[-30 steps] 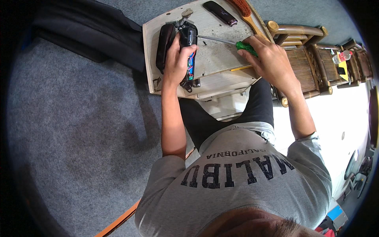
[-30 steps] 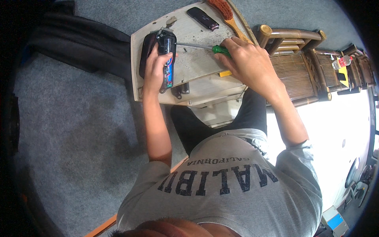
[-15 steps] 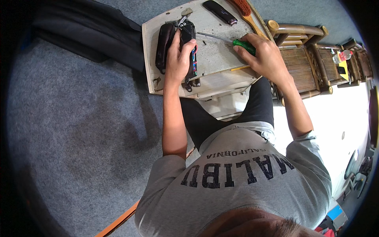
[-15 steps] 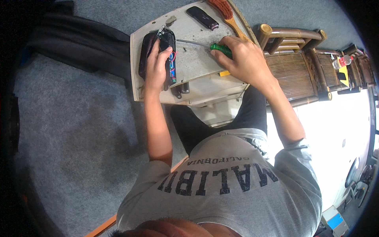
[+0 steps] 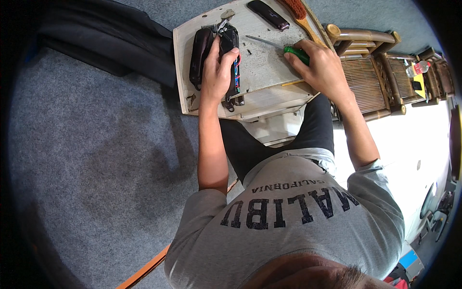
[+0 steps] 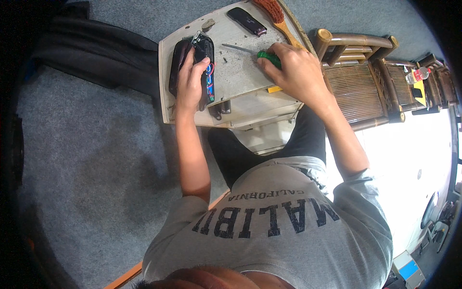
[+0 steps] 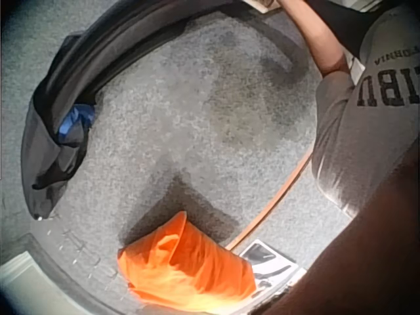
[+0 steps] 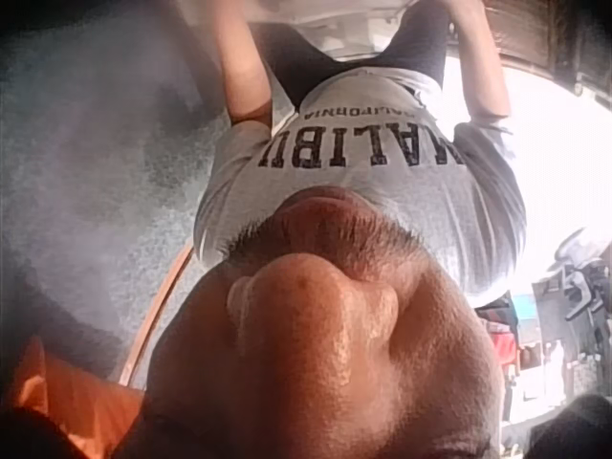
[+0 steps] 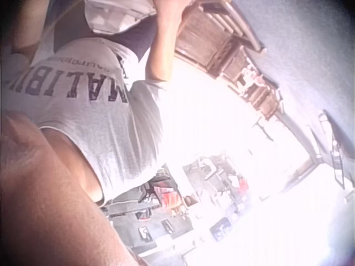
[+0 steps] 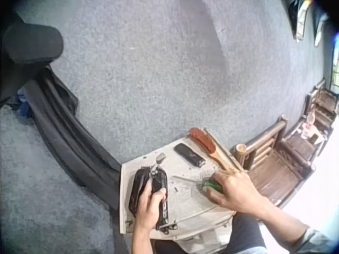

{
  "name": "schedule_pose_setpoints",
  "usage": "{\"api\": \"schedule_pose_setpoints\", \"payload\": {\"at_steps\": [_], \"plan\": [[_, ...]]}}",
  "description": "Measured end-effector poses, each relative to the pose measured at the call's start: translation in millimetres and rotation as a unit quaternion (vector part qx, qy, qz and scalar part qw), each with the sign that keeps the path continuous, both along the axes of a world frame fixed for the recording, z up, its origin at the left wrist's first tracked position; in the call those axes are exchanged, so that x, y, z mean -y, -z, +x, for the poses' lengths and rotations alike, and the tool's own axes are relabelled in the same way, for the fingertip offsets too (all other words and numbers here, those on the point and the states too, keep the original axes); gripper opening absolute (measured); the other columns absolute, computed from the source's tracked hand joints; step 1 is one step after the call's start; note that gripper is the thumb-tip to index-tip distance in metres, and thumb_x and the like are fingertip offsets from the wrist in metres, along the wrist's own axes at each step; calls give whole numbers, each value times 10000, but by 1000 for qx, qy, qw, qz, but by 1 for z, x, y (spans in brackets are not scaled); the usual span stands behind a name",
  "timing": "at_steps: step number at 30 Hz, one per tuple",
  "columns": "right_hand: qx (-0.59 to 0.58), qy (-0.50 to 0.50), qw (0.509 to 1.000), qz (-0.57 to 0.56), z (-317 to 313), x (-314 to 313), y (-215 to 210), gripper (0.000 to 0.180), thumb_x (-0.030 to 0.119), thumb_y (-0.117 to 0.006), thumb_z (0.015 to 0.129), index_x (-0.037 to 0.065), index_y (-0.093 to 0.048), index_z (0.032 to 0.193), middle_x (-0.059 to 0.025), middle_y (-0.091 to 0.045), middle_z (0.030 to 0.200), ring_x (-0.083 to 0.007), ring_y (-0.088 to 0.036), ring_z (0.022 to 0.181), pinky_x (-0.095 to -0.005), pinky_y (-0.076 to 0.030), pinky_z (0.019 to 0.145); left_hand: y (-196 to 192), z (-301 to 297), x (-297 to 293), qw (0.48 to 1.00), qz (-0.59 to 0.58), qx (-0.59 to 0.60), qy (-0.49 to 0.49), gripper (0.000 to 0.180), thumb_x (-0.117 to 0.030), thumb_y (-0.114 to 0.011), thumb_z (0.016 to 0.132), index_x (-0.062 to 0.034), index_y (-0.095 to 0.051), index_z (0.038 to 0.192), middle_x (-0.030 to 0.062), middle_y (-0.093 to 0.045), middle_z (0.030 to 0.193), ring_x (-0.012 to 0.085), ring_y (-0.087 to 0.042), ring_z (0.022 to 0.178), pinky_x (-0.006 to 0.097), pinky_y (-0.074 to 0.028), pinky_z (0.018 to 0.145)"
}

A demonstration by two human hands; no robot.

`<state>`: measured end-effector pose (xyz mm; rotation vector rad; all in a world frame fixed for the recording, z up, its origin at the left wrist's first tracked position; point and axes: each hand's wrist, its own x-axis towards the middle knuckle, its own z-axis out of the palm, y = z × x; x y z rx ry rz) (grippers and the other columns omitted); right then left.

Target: The person uses a screwdriver to remove screws and disassemble a pair of hair clippers on a table.

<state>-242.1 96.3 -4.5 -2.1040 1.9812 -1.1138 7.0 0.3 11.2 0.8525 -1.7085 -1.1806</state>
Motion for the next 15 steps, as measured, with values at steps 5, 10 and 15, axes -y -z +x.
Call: {"api": "schedule_pose_setpoints", "payload": {"at_steps": [5,10,15], "plan": [[25,11,999,-34,1,2,1,334,345,-736,989,20,-763,1062,-182,-752,755,-334,-761,684,-443,-602,686,1,-1,-2,1000,4,-1,-12,506,-222,-620,1031,57,-565,1449,25,-661,1006,112,-576,896,265,-482,838],[88,-14,995,-46,-6,-1,3,349,370,-745,977,50,-779,1113,-160,-713,680,-266,-699,570,-394,-538,601,8,2,6,999,29,-34,5,488,-207,-596,1032,50,-570,1446,52,-706,1040,116,-603,904,270,-493,858],[112,-54,991,52,-16,-6,5,358,303,-795,962,8,-753,1162,-112,-792,934,-157,-713,814,-321,-551,758,-3,8,0,997,72,-11,33,417,-175,-528,1045,24,-588,1407,82,-761,1056,121,-634,912,276,-501,875]]}}
